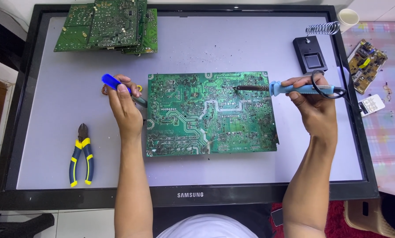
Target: The person uses a soldering iron and a desoldering pump to remove components from a green circuit board. They repeatedly heat solder joints and extract molten solder, placing removed parts on the work surface.
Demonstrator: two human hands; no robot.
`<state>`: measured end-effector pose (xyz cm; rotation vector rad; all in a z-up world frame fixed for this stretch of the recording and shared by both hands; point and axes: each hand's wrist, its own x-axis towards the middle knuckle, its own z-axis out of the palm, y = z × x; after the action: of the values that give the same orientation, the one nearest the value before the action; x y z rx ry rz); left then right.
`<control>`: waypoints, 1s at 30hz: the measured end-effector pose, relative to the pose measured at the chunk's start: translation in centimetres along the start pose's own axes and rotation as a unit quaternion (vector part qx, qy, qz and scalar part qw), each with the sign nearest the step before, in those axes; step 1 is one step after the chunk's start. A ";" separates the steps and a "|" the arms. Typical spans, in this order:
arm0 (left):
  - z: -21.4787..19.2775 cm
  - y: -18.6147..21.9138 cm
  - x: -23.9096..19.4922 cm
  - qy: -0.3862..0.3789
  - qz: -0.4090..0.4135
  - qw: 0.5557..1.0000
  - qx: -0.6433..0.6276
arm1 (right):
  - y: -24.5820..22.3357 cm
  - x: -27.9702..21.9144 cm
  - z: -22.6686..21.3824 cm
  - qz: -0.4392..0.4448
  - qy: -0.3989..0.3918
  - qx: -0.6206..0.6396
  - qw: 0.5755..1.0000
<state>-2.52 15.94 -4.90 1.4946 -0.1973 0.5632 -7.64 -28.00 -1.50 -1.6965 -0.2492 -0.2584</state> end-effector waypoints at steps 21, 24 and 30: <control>-1.2 -2.1 -1.1 0.059 0.008 0.996 -0.067 | 0.2 1.1 3.7 -0.016 0.187 -0.021 0.982; -1.5 -2.4 -1.0 0.057 0.014 0.998 -0.015 | 0.2 1.0 3.7 -0.015 0.189 -0.023 0.982; -1.1 -1.9 -1.0 0.053 0.024 0.998 0.009 | 0.2 1.1 4.0 0.012 0.215 -0.052 0.975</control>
<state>-2.75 16.81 -7.16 1.4764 -0.1460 0.6821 -6.43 -24.04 -1.95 -1.6989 0.1089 -0.6203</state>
